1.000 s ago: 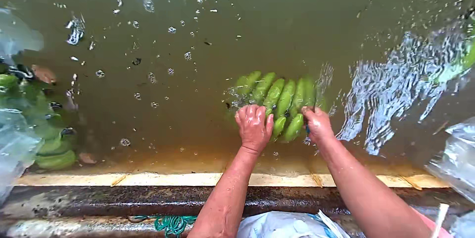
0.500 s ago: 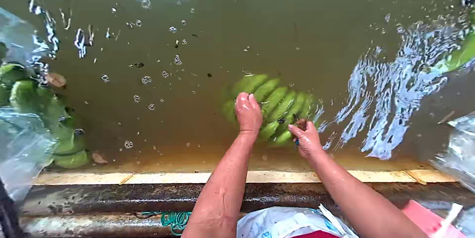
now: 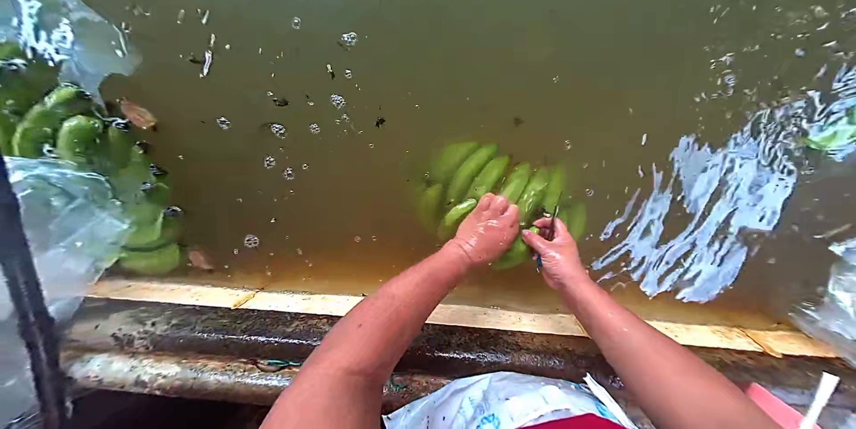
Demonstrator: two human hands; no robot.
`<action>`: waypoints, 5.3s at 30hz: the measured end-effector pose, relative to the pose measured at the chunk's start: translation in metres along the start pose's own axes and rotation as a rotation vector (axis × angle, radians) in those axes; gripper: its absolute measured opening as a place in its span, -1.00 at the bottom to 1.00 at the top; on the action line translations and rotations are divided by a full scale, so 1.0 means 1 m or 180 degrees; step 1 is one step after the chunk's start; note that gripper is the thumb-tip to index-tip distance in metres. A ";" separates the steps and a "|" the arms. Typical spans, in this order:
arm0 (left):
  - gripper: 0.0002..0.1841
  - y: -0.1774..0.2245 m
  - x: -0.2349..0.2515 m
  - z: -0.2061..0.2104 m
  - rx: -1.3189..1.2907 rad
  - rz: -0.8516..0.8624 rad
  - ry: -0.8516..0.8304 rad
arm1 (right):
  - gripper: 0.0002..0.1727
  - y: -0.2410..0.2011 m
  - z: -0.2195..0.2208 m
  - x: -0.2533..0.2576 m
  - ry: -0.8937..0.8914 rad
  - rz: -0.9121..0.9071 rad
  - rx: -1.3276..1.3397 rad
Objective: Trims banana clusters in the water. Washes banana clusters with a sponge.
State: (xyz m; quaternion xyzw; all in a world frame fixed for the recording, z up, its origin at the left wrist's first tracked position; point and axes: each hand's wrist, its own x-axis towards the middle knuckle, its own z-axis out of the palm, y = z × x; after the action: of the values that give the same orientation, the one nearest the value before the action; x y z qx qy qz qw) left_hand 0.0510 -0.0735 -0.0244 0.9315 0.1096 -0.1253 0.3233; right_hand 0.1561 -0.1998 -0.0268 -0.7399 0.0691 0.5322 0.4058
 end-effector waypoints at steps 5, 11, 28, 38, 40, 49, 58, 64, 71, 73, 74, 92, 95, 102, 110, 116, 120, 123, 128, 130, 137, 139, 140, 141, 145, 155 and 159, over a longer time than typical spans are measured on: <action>-0.86 -0.018 -0.008 0.016 -0.0206 0.0853 0.0304 | -0.61 0.001 -0.004 0.004 0.0022 -0.0012 0.0039; -0.59 -0.036 -0.045 -0.001 -0.1147 -0.2526 0.1732 | -0.50 0.007 -0.030 -0.002 -0.0428 -0.0006 -0.0298; -0.69 -0.099 -0.049 -0.020 -0.1771 -0.1786 -0.0739 | -0.53 -0.008 -0.076 0.037 0.1142 0.1548 -0.0108; -0.58 -0.034 -0.046 0.024 -0.1215 -0.2770 0.1356 | -0.46 0.019 -0.078 0.047 0.0595 0.1344 -0.1199; -0.60 -0.036 -0.055 0.026 -0.1121 -0.2499 0.2152 | -0.47 0.026 -0.090 0.053 0.0295 0.1443 -0.1732; -0.45 -0.085 -0.048 -0.011 -0.2091 -0.3848 0.0115 | -0.51 0.044 -0.093 0.066 0.0222 0.1768 -0.1738; -0.44 -0.075 -0.032 0.004 -0.1721 -0.4538 0.0617 | -0.43 0.020 -0.076 0.049 0.0128 0.1619 -0.1695; -0.70 -0.072 -0.044 0.017 -0.3343 -0.4225 0.2850 | -0.48 -0.002 -0.063 0.043 0.0586 0.0842 -0.1543; -0.66 -0.075 -0.061 0.000 -0.3915 -0.3979 0.2353 | -0.59 -0.054 -0.125 0.000 0.0825 -0.0393 -0.0378; -0.54 -0.065 -0.056 -0.002 -0.3859 -0.4189 0.1735 | -0.59 -0.065 -0.159 -0.040 0.0635 -0.0762 -0.1238; -0.58 -0.058 -0.053 -0.002 -0.3755 -0.4282 0.1503 | -0.57 -0.064 -0.175 -0.060 0.0550 -0.0895 -0.1761; -0.19 0.042 -0.104 0.041 -0.3270 -0.3459 0.0793 | -0.67 0.124 -0.223 -0.213 0.1416 -0.2601 -0.3683; -0.67 0.030 -0.111 0.021 -0.3116 -0.3462 0.0394 | -0.44 0.100 -0.258 -0.220 0.2381 -0.1209 -0.3451; -0.39 -0.008 -0.075 0.043 -0.3508 -0.3909 0.0393 | 0.25 0.086 -0.291 -0.198 0.2167 0.0568 -0.2430; -0.51 0.033 -0.031 0.061 -0.4042 -0.4359 -0.0476 | 0.14 -0.017 -0.264 -0.174 0.1667 -0.0378 -0.2850; -0.54 0.042 -0.005 0.078 -0.4365 -0.4375 -0.0453 | 0.11 -0.089 -0.160 -0.037 0.0898 -0.0879 -0.3402; -0.66 0.056 0.003 0.074 -0.5075 -0.4564 -0.0664 | -0.02 -0.048 -0.061 0.024 0.0497 -0.0147 -0.3525; -0.68 0.060 -0.001 0.072 -0.5128 -0.4262 -0.1000 | -0.13 -0.020 -0.028 0.019 -0.0748 0.0407 -0.3428; -0.35 0.071 -0.018 0.068 -0.4993 -0.3500 -0.0454 | -0.35 -0.035 -0.072 0.022 -0.1061 -0.0257 -0.4023; -0.15 0.074 -0.016 0.058 -0.5094 -0.3288 -0.0442 | -0.36 -0.057 -0.084 0.038 -0.0456 -0.0596 -0.4346; -0.08 0.063 -0.028 0.056 -0.5073 -0.2793 -0.0293 | -0.23 -0.033 -0.068 0.020 -0.0957 0.0157 -0.3601; -0.03 0.056 -0.036 0.053 -0.5094 -0.2600 -0.0297 | -0.35 -0.031 -0.074 0.024 -0.1194 -0.0288 -0.3656; 0.00 0.053 -0.038 0.048 -0.5087 -0.2466 -0.0335 | -0.38 -0.037 -0.078 0.028 -0.1111 -0.0647 -0.3836; 0.01 0.049 -0.039 0.043 -0.5059 -0.2312 -0.0378 | -0.39 -0.045 -0.081 0.036 -0.0768 -0.1204 -0.3930; 0.00 0.035 -0.035 0.028 -0.4891 -0.1834 -0.0509 | -0.22 -0.084 -0.078 0.073 0.1121 -0.2401 -0.3482; 0.01 0.034 -0.044 0.052 -0.5553 -0.1896 0.0083 | -0.48 -0.083 -0.071 0.042 -0.1422 -0.1201 -0.3078; 0.03 0.038 -0.048 0.052 -0.4706 -0.1672 -0.0294 | -0.44 -0.111 -0.068 0.063 -0.0486 -0.2935 -0.3936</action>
State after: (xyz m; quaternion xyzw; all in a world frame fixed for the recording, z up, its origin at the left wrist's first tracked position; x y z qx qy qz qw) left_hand 0.0080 -0.1418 -0.0273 0.4121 0.3677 -0.1307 0.8233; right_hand 0.2916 -0.1510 -0.0140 -0.7472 -0.5836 0.3009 0.1032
